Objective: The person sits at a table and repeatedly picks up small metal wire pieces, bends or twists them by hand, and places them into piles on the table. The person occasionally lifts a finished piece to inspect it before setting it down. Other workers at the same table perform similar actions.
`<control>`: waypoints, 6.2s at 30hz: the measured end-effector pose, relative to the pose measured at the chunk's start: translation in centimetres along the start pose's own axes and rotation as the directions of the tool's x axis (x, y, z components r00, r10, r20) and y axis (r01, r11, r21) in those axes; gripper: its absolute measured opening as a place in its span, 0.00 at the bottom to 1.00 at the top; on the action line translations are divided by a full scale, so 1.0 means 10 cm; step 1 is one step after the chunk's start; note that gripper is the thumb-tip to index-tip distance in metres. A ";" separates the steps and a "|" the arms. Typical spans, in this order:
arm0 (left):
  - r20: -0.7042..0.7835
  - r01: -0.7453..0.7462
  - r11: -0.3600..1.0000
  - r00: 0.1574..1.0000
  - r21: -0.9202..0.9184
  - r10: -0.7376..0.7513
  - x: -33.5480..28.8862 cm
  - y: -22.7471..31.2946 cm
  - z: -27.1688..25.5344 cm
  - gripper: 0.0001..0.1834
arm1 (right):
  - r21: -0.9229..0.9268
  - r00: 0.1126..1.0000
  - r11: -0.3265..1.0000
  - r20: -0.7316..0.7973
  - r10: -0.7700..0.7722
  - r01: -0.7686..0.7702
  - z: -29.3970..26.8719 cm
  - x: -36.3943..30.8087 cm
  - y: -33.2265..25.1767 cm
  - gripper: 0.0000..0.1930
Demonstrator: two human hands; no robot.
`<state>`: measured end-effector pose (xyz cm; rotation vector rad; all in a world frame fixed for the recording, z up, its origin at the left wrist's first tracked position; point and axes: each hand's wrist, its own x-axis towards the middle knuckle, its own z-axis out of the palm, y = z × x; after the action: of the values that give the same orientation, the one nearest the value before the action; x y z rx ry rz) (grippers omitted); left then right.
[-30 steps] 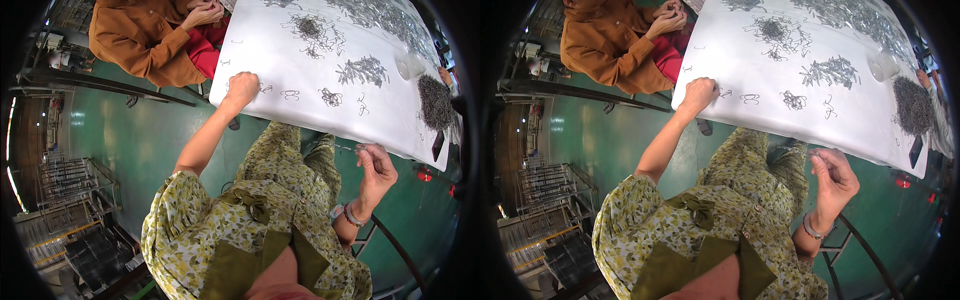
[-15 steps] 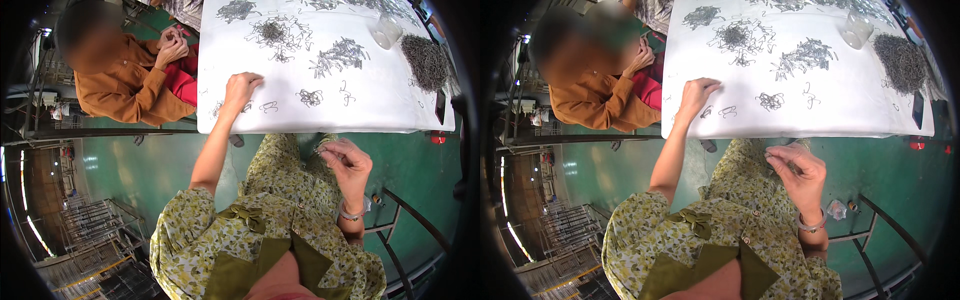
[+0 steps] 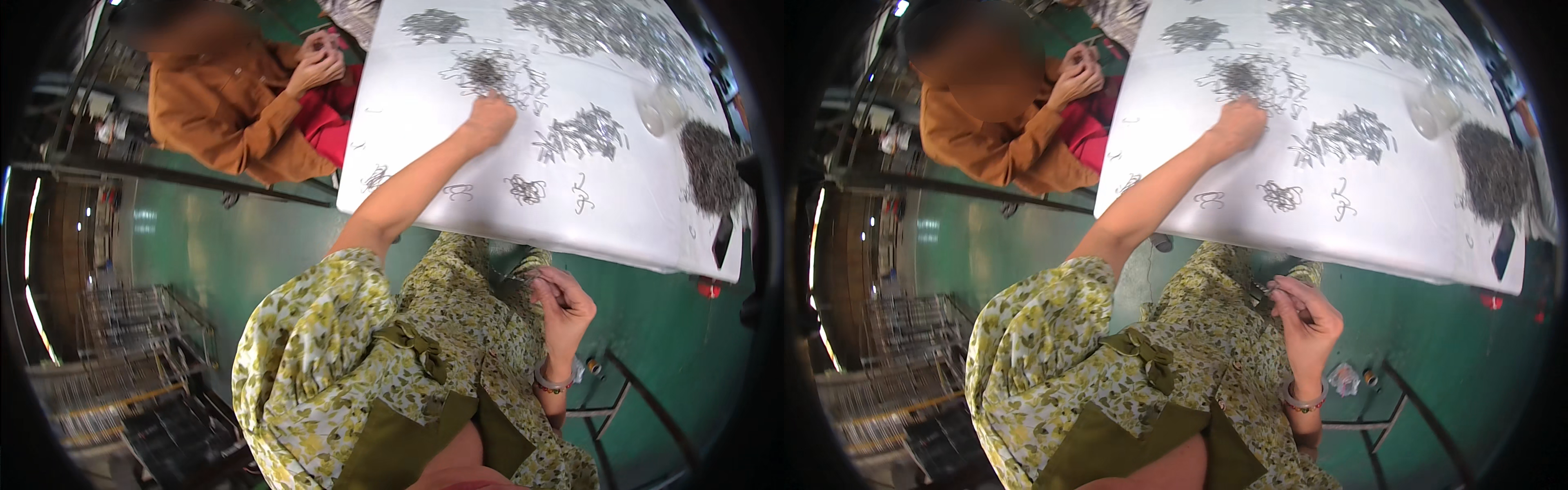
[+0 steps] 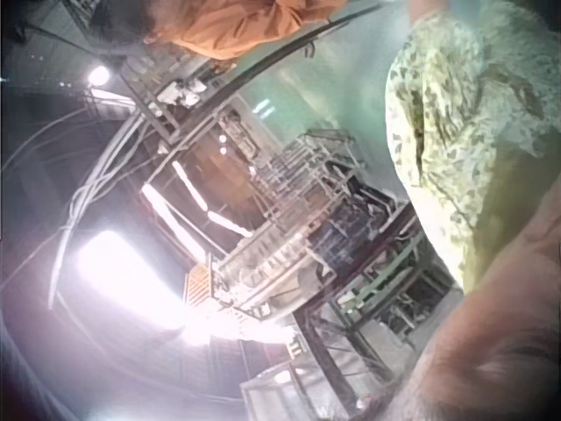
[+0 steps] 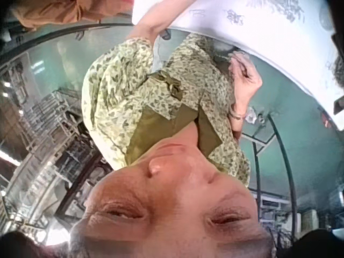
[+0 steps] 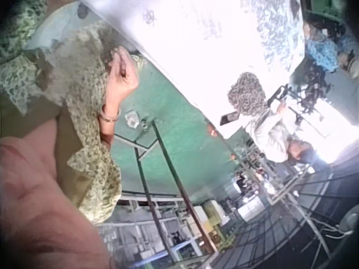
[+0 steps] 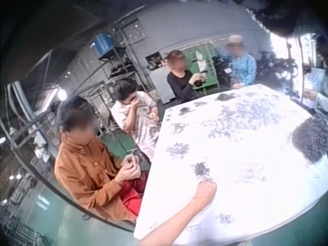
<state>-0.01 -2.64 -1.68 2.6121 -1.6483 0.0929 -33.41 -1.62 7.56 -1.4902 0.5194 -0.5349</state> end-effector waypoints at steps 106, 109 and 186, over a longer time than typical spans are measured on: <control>-0.193 -0.106 0.345 0.954 -0.932 -0.230 -1.21 0.91 -0.52 0.19 | 0.006 0.952 0.991 -0.277 -0.128 0.135 -0.20 0.26 0.13 0.06; -0.214 0.153 0.642 0.864 -0.751 -0.457 -0.71 0.08 -0.34 0.10 | 0.009 0.943 0.990 -0.307 -0.128 0.137 -0.16 0.25 0.08 0.07; -0.098 -0.096 0.024 0.988 -0.995 -0.121 -1.45 1.67 -1.00 0.04 | -0.788 0.941 0.549 0.112 -0.318 0.279 -1.17 2.38 1.08 0.05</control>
<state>-21.55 4.04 7.34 1.3302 -0.8882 -0.6490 -21.98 -25.52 -3.32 -2.4862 0.5726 -0.6402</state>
